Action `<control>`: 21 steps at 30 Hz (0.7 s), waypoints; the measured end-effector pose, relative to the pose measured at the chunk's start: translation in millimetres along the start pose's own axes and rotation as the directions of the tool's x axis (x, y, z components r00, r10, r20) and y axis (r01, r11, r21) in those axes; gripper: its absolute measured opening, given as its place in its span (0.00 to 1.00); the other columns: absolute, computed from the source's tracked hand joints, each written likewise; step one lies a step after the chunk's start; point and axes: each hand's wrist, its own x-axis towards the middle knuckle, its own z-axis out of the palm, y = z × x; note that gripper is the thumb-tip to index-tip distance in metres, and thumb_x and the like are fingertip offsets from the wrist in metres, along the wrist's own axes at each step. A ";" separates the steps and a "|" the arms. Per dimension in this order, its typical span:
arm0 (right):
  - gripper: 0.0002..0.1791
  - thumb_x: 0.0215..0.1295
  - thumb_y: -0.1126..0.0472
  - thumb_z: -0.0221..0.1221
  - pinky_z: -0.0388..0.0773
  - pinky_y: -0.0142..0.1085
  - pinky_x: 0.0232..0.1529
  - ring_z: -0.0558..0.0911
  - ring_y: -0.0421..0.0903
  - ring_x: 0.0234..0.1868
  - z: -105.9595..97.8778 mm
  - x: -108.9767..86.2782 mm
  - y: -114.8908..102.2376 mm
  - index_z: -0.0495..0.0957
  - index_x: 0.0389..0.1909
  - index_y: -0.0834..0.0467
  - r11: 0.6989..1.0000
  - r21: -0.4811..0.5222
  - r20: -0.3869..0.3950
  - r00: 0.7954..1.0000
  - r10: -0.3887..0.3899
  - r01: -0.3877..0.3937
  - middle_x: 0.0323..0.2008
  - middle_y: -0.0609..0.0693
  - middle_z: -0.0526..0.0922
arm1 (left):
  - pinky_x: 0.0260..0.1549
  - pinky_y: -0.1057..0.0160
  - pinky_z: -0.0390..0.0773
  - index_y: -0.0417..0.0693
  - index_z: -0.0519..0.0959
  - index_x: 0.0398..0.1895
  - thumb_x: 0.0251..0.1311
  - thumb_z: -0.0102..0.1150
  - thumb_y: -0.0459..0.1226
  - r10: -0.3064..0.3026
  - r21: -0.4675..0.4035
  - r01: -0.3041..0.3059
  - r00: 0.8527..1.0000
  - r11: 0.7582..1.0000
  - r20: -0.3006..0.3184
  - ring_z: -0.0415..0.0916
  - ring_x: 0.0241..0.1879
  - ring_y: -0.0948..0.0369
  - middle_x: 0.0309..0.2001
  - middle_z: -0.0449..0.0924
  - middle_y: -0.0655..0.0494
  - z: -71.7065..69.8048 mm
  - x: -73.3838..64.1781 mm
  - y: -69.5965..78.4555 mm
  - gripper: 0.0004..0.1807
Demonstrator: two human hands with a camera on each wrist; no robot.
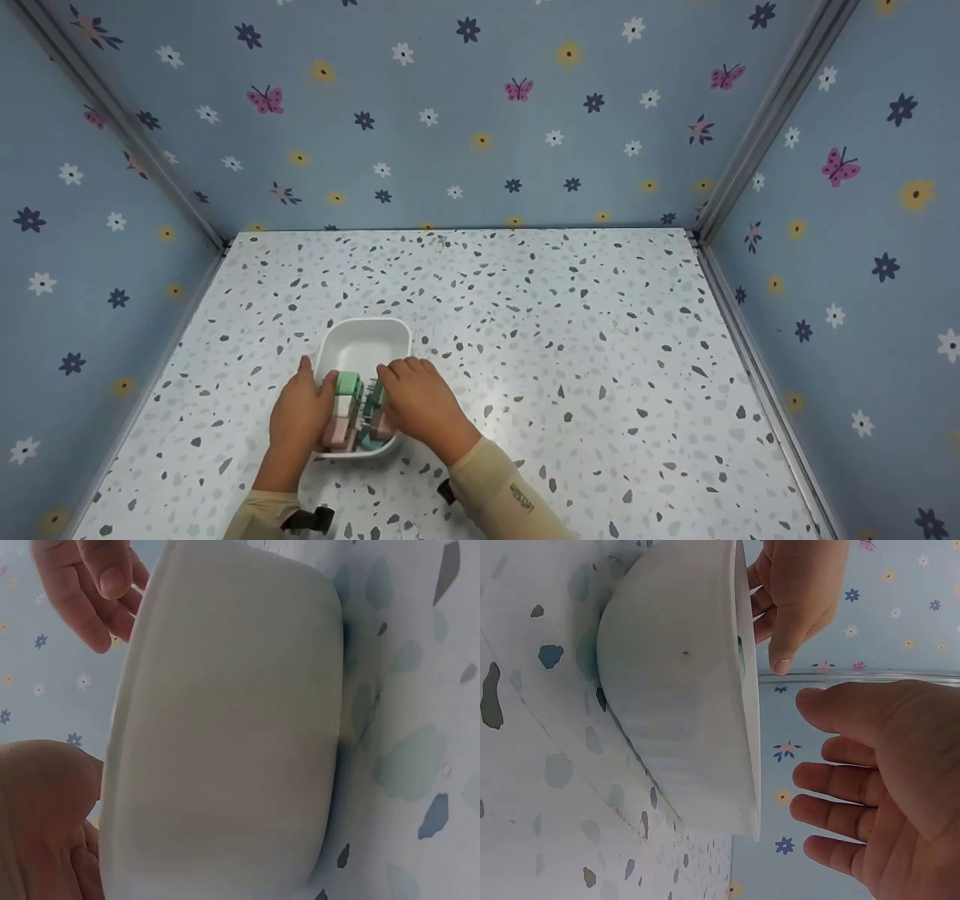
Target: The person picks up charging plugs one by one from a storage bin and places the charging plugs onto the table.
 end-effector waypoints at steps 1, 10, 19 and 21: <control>0.31 0.63 0.54 0.69 0.73 0.45 0.64 0.80 0.49 0.59 1.4 1.4 -0.3 0.75 0.66 0.57 1.000 -0.007 0.001 1.000 -0.002 0.002 0.57 0.50 0.82 | 0.51 0.39 0.77 0.28 0.55 0.76 0.78 0.49 0.49 -0.003 -0.005 0.003 1.000 1.000 0.000 0.79 0.56 0.36 0.58 0.77 0.25 0.2 0.7 -0.7 0.39; 0.26 0.62 0.60 0.68 0.74 0.43 0.63 0.82 0.48 0.56 14.8 14.3 -0.6 0.79 0.62 0.56 0.998 -0.066 0.000 1.000 -0.006 0.006 0.53 0.49 0.84 | 0.51 0.39 0.77 0.31 0.65 0.72 0.80 0.42 0.40 -0.012 -0.037 0.011 1.000 0.999 -0.019 0.79 0.57 0.37 0.58 0.78 0.29 4.0 7.7 -6.7 0.26; 0.18 0.62 0.62 0.64 0.74 0.41 0.62 0.82 0.46 0.50 25.7 20.5 -0.6 0.83 0.54 0.54 0.996 -0.091 0.024 1.000 -0.010 0.012 0.46 0.47 0.86 | 0.47 0.40 0.78 0.32 0.73 0.62 0.82 0.37 0.42 -0.036 -0.026 0.036 0.999 0.999 0.004 0.81 0.51 0.39 0.52 0.79 0.33 10.2 7.5 -14.6 0.23; 0.16 0.63 0.62 0.63 0.75 0.40 0.60 0.82 0.46 0.48 27.6 21.1 -0.3 0.84 0.52 0.54 0.996 -0.086 0.017 1.000 -0.013 0.014 0.44 0.47 0.86 | 0.48 0.40 0.78 0.34 0.74 0.63 0.82 0.36 0.43 -0.047 -0.053 0.048 0.999 0.997 0.014 0.81 0.52 0.40 0.52 0.80 0.35 10.6 7.6 -16.1 0.24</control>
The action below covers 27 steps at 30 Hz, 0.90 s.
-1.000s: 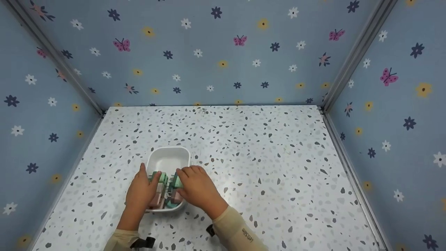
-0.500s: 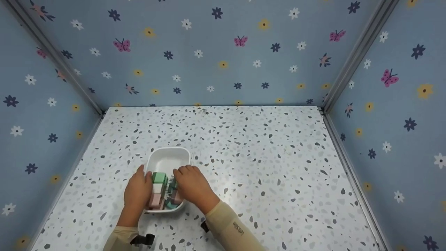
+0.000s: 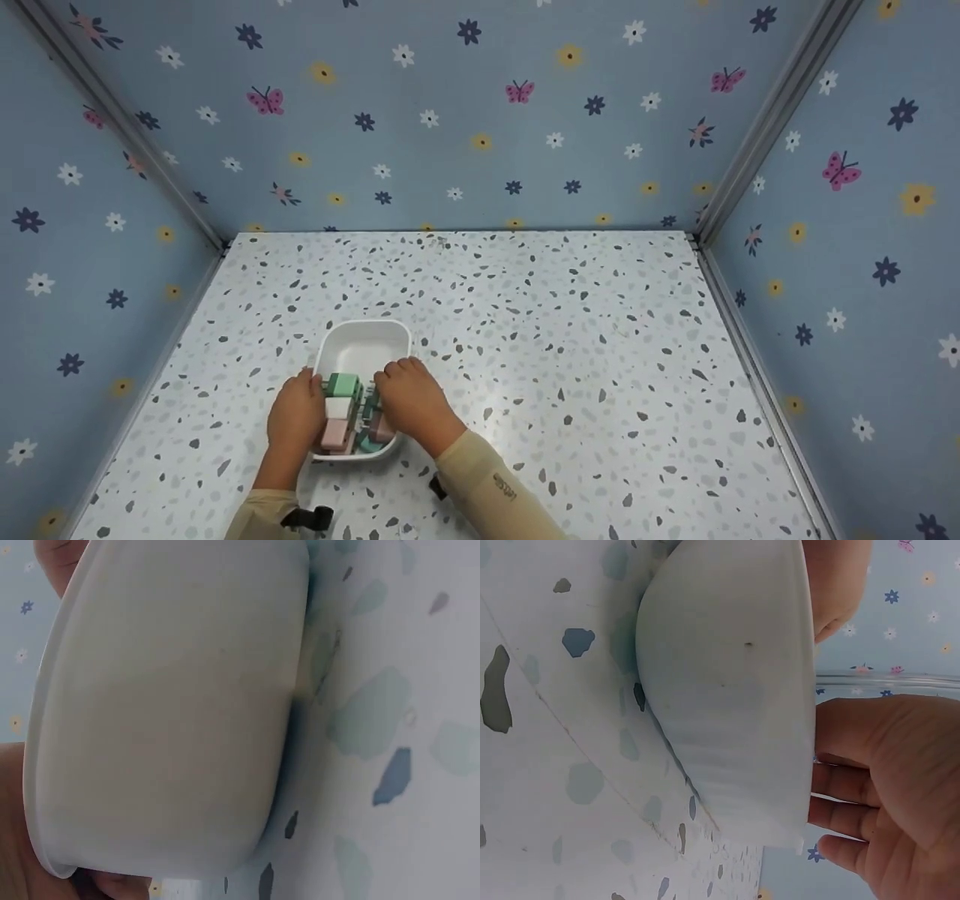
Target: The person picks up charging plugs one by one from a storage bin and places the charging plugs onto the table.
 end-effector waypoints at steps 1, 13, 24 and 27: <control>0.15 0.63 0.61 0.63 0.75 0.40 0.60 0.82 0.46 0.47 0.9 0.0 -0.1 0.84 0.51 0.54 1.000 0.003 -0.002 1.000 0.001 -0.001 0.43 0.47 0.86 | 0.49 0.40 0.77 0.35 0.74 0.63 0.82 0.35 0.43 -0.004 -0.018 0.004 1.000 1.000 0.001 0.81 0.53 0.40 0.52 0.80 0.35 0.4 0.0 -0.9 0.24; 0.11 0.64 0.62 0.62 0.77 0.42 0.56 0.82 0.46 0.41 1.0 3.9 -2.2 0.86 0.46 0.53 1.000 -0.008 0.010 1.000 -0.006 0.007 0.37 0.47 0.86 | 0.49 0.37 0.76 0.43 0.73 0.68 0.81 0.38 0.43 -0.020 -0.127 0.019 1.000 0.992 -0.006 0.80 0.57 0.38 0.58 0.81 0.37 2.9 -1.8 -6.5 0.22; 0.10 0.63 0.62 0.64 0.73 0.49 0.65 0.85 0.45 0.44 3.2 5.9 -3.4 0.86 0.44 0.52 0.999 -0.033 0.049 0.999 0.000 0.002 0.37 0.47 0.86 | 0.47 0.35 0.77 0.46 0.72 0.68 0.82 0.37 0.44 -0.015 -0.120 0.013 1.000 0.993 -0.016 0.80 0.57 0.40 0.60 0.81 0.40 2.9 -4.1 -7.9 0.22; 0.09 0.64 0.62 0.64 0.72 0.50 0.66 0.85 0.45 0.44 3.6 5.8 -3.5 0.86 0.45 0.53 0.999 -0.041 0.060 0.998 0.004 -0.001 0.37 0.47 0.86 | 0.47 0.35 0.77 0.48 0.72 0.68 0.82 0.37 0.44 -0.022 -0.119 0.021 1.000 0.993 -0.010 0.80 0.58 0.40 0.60 0.81 0.41 4.1 -4.8 -7.3 0.22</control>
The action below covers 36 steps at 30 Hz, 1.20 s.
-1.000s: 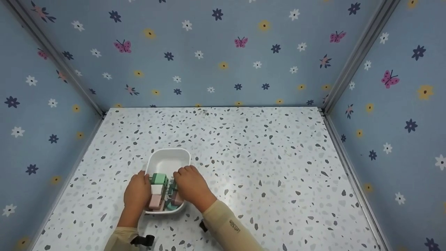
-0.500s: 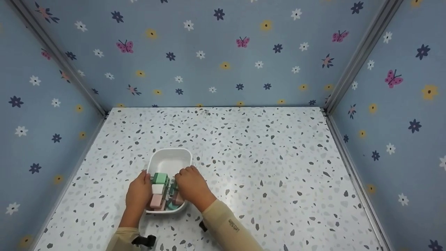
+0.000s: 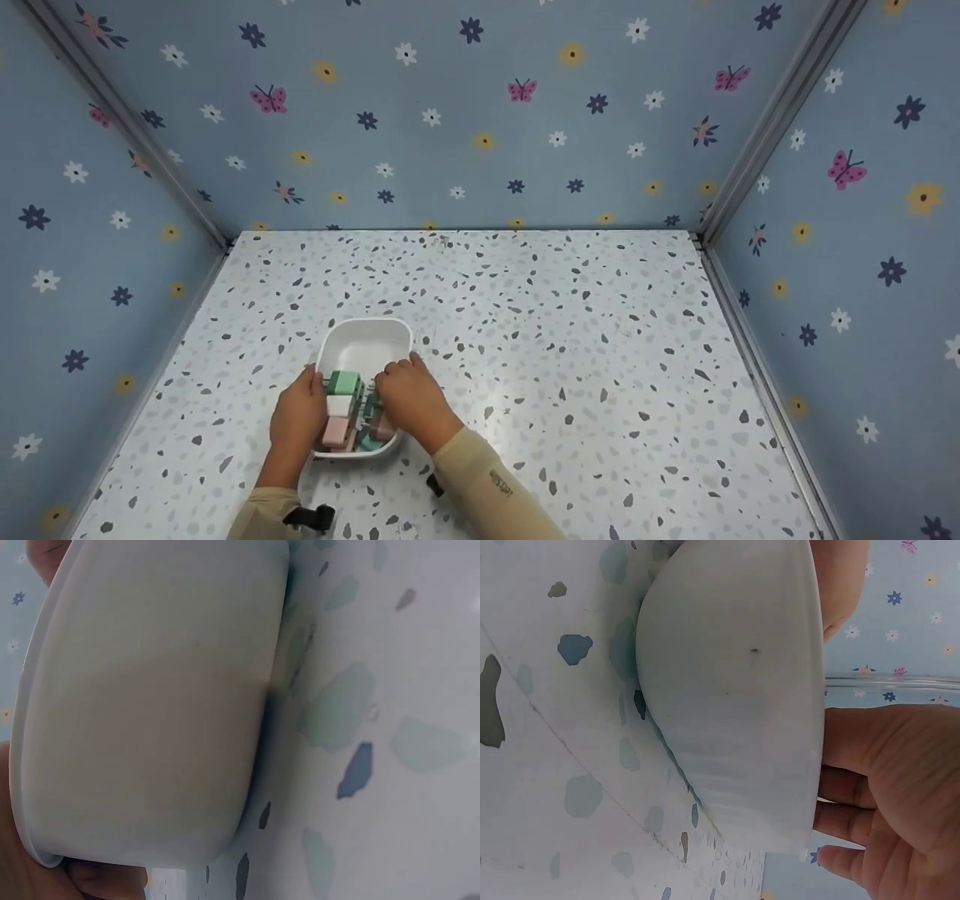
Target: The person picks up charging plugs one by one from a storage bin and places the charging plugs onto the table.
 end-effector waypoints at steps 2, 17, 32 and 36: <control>0.09 0.64 0.61 0.64 0.72 0.51 0.66 0.85 0.45 0.44 1.2 0.7 -0.3 0.85 0.45 0.53 1.000 -0.001 0.008 1.000 0.001 -0.001 0.37 0.47 0.86 | 0.47 0.35 0.77 0.47 0.72 0.69 0.82 0.37 0.44 -0.002 0.003 0.002 1.000 1.000 0.002 0.79 0.58 0.40 0.61 0.81 0.41 0.1 0.1 0.3 0.22; 0.18 0.56 0.61 0.69 0.67 0.50 0.70 0.83 0.46 0.49 2.6 -1.0 -3.2 0.83 0.49 0.55 0.998 0.059 0.024 1.000 0.005 -0.007 0.42 0.47 0.85 | 0.45 0.38 0.78 0.47 0.74 0.66 0.82 0.38 0.45 -0.004 -0.022 0.004 1.000 1.000 -0.016 0.82 0.54 0.42 0.57 0.83 0.41 -0.7 -3.2 1.8 0.21; 0.20 0.52 0.63 0.68 0.66 0.49 0.71 0.81 0.45 0.50 -6.0 -9.9 5.3 0.84 0.48 0.54 0.988 0.154 -0.098 0.995 -0.017 0.032 0.44 0.47 0.83 | 0.49 0.40 0.76 0.45 0.76 0.62 0.81 0.38 0.48 -0.046 -0.107 0.049 0.999 0.993 0.026 0.81 0.56 0.44 0.57 0.82 0.42 -0.7 -0.2 1.3 0.22; 0.20 0.52 0.63 0.68 0.65 0.49 0.71 0.81 0.46 0.51 -8.7 -10.7 8.6 0.83 0.50 0.55 0.986 0.164 -0.112 0.993 -0.021 0.040 0.45 0.47 0.83 | 0.49 0.40 0.76 0.45 0.75 0.62 0.81 0.38 0.47 -0.051 -0.091 0.053 0.998 0.994 0.024 0.81 0.55 0.42 0.56 0.83 0.41 -2.4 0.7 1.3 0.22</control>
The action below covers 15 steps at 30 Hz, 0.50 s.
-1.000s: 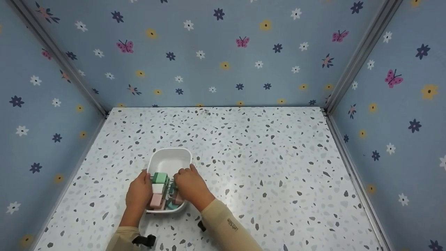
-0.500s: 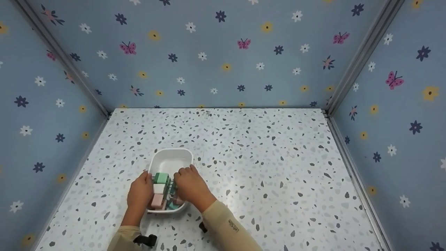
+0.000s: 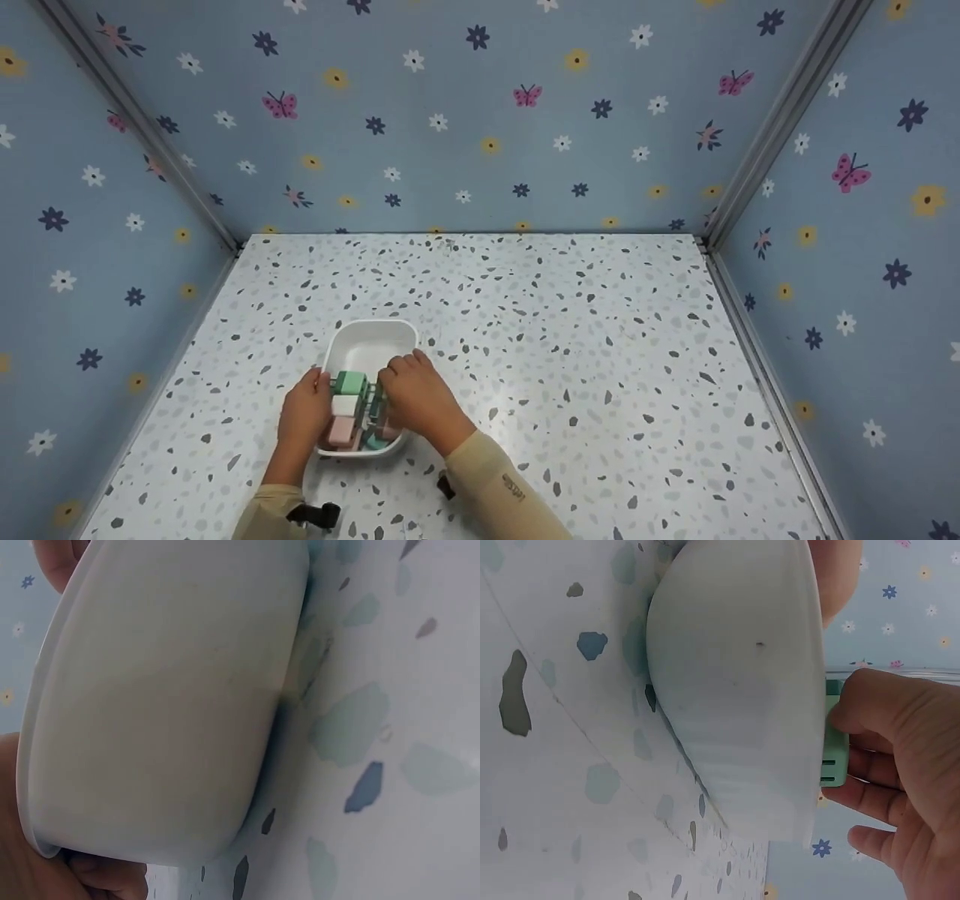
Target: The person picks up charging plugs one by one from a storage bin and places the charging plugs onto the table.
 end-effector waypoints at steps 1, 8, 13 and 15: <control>0.20 0.53 0.63 0.68 0.66 0.49 0.71 0.81 0.46 0.51 -1.2 -0.2 1.0 0.83 0.50 0.55 1.000 -0.001 -0.005 1.000 -0.003 0.003 0.45 0.48 0.83 | 0.49 0.41 0.76 0.45 0.75 0.62 0.81 0.38 0.47 0.002 0.003 -0.002 1.000 1.000 -0.002 0.81 0.55 0.42 0.56 0.83 0.41 0.0 0.3 -0.2 0.22; 0.19 0.55 0.63 0.69 0.64 0.50 0.72 0.81 0.47 0.53 -10.5 -1.1 8.6 0.83 0.50 0.55 1.000 -0.003 -0.039 0.999 -0.002 0.002 0.46 0.48 0.83 | 0.49 0.41 0.76 0.44 0.75 0.63 0.81 0.38 0.48 0.004 0.000 -0.004 1.000 1.000 -0.001 0.81 0.55 0.42 0.56 0.83 0.41 -0.2 0.2 -0.3 0.23; 0.19 0.58 0.63 0.67 0.65 0.49 0.72 0.81 0.47 0.54 -16.2 -2.7 15.4 0.83 0.51 0.56 1.000 -0.014 -0.046 0.999 0.018 -0.019 0.47 0.49 0.84 | 0.51 0.41 0.76 0.44 0.75 0.64 0.81 0.38 0.48 0.000 -0.009 0.000 1.000 1.000 0.002 0.80 0.57 0.42 0.58 0.82 0.41 0.0 -0.4 -2.2 0.23; 0.18 0.59 0.63 0.67 0.66 0.50 0.71 0.82 0.48 0.53 -18.2 -3.4 18.9 0.83 0.52 0.56 0.999 -0.021 -0.055 0.998 0.026 -0.027 0.47 0.49 0.84 | 0.51 0.40 0.76 0.45 0.75 0.64 0.81 0.37 0.48 0.001 -0.012 -0.001 1.000 1.000 -0.001 0.80 0.57 0.42 0.58 0.82 0.41 0.3 -0.7 -2.6 0.23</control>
